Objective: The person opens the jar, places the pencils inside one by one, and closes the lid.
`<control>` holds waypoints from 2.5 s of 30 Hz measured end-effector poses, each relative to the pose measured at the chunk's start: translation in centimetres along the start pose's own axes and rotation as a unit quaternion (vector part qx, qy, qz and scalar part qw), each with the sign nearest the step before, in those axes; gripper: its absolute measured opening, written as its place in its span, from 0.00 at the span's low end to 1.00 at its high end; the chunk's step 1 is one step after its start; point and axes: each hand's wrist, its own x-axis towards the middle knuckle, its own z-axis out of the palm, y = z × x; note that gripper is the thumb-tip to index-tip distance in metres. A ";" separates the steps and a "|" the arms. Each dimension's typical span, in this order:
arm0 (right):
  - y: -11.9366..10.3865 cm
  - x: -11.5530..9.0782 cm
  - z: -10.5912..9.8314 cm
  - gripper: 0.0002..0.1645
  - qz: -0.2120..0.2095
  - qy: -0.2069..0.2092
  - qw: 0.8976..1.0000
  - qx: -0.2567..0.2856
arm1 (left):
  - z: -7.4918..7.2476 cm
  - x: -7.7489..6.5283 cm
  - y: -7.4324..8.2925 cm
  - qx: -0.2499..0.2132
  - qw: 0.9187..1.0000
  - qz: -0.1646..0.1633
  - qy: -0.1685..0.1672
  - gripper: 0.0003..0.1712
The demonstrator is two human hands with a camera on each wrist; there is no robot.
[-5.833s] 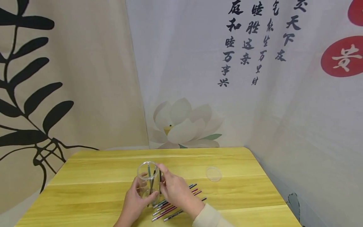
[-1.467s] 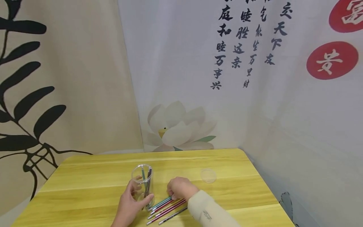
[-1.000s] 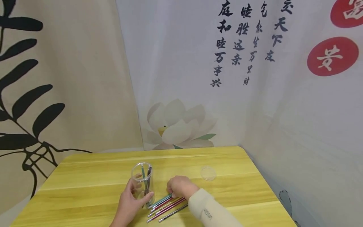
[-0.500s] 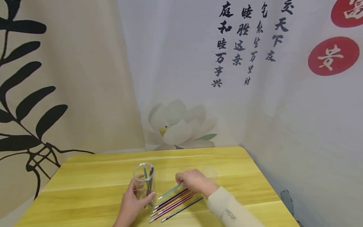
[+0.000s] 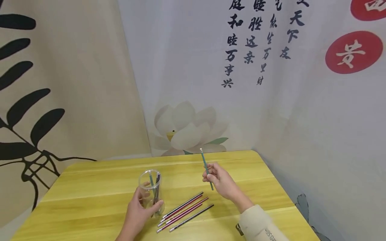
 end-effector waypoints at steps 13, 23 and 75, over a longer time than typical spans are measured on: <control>0.3 2.5 6.6 0.64 -0.086 0.108 0.987 -0.082 | 0.1 0.1 -0.6 -0.001 1.000 -0.001 0.003 0.50; 0.6 2.9 7.1 0.44 -0.128 0.128 0.974 -0.135 | 0.0 0.3 -0.3 -0.007 1.000 0.003 0.007 0.50; -13.9 2.3 8.0 0.27 -0.361 0.210 0.898 0.140 | 0.2 0.4 -0.8 -0.002 1.000 0.004 0.004 0.51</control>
